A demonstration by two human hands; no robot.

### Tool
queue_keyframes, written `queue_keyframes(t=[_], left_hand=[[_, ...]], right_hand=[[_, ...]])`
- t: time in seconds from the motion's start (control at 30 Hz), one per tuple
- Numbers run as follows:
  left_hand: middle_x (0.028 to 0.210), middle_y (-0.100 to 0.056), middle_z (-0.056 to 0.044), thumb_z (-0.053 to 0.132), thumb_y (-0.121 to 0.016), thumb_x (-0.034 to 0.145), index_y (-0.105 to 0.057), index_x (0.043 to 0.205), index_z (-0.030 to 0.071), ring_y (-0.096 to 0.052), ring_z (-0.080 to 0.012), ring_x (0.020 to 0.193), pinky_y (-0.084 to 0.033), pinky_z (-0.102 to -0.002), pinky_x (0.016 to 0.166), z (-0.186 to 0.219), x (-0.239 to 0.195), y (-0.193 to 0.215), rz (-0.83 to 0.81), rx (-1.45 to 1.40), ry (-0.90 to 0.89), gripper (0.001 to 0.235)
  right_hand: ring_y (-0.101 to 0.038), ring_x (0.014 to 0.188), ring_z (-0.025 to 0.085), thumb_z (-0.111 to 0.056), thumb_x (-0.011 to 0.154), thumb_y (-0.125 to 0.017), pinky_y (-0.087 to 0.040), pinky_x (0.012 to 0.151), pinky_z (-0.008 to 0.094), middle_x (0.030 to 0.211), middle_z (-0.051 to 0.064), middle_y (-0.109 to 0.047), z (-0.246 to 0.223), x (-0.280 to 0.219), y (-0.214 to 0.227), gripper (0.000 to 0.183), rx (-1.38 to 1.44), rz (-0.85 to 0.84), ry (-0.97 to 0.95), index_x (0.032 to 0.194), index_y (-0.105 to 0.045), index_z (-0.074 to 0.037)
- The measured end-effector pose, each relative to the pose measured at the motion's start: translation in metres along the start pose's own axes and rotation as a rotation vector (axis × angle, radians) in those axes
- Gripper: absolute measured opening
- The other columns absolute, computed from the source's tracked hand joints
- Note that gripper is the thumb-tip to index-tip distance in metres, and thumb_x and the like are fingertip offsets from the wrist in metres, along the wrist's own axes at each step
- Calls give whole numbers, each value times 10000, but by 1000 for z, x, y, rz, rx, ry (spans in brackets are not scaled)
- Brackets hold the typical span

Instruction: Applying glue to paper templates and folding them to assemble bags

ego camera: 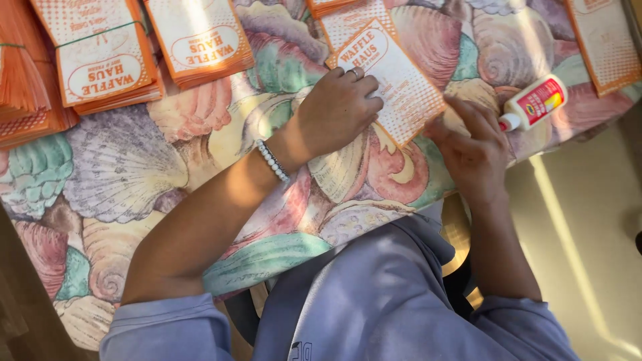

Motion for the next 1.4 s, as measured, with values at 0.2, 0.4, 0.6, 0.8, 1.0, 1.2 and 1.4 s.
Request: queue_keyframes(t=[0.2, 0.4, 0.6, 0.8, 1.0, 1.2, 1.4], left_hand=[[964, -701, -20, 258, -696, 1003, -744, 905, 146, -620, -252, 856, -502, -420, 711, 1, -4, -9, -54, -79, 7, 156], [1064, -712, -16, 323, -736, 970, -767, 985, 162, -632, -278, 945, -489, -440, 778, -6, -5, -14, -47, -154, 33, 164], [909, -624, -70, 346, -891, 859, -641, 894, 82, -578, -259, 828, -478, -420, 724, -17, -2, 35, 232, -211, 36, 365], [1260, -573, -171, 162, -947, 726, -524, 1412, 79, -520, -412, 1247, -290, -669, 1165, -16, -4, 45, 93, -150, -107, 810], [872, -747, -21, -23, -636, 823, -716, 1170, 131, -699, -255, 803, -462, -516, 1017, -13, -6, 33, -35, -198, -143, 388], [991, -660, -90, 136, -700, 667, -684, 693, 118, -635, -393, 926, -520, -516, 848, 12, -3, 55, -228, -355, -177, 36], [1058, -689, -182, 543, -496, 1000, -571, 743, 80, -706, -419, 1016, -517, -581, 947, 27, 6, 32, -217, -581, -107, 535]], right_hand=[[-540, 1295, 484, -295, 1018, -761, -468, 990, 553, 1371, 338, -612, 6, -1, -21, 665, 15, -88, -533, 1501, -484, 69], [-609, 1307, 334, -191, 1006, -752, -520, 1017, 435, 1356, 223, -673, -15, 8, -31, 562, 209, 3, -518, 1480, -506, -16], [-648, 1361, 307, 25, 1066, -723, -590, 1105, 389, 1502, 172, -542, -47, 9, -24, 576, 348, 136, -212, 1543, -420, -89], [-538, 1579, 425, -259, 990, -897, -663, 828, 325, 1787, 122, 66, -37, 2, -32, 1152, 432, -131, -114, 1705, 6, -294], [-450, 1539, 445, -399, 1044, -560, -432, 1229, 502, 1691, 189, -131, -26, 13, -25, 823, 421, -309, -198, 1645, -72, -119], [-411, 1476, 431, -504, 1116, -274, -392, 1174, 507, 1579, 229, -484, -9, -1, -23, 671, 21, -373, -54, 1566, -491, -56], [-478, 1417, 460, -458, 1112, -443, -446, 1104, 531, 1534, 272, -535, 2, -16, -13, 595, -114, -356, -140, 1544, -565, -67]])
Point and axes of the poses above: each hand's wrist, its own x-axis towards the middle knuckle, its own y-axis out of the back of the hand, z = x × y, the point moved 5 cm from there along x, towards the middle knuckle
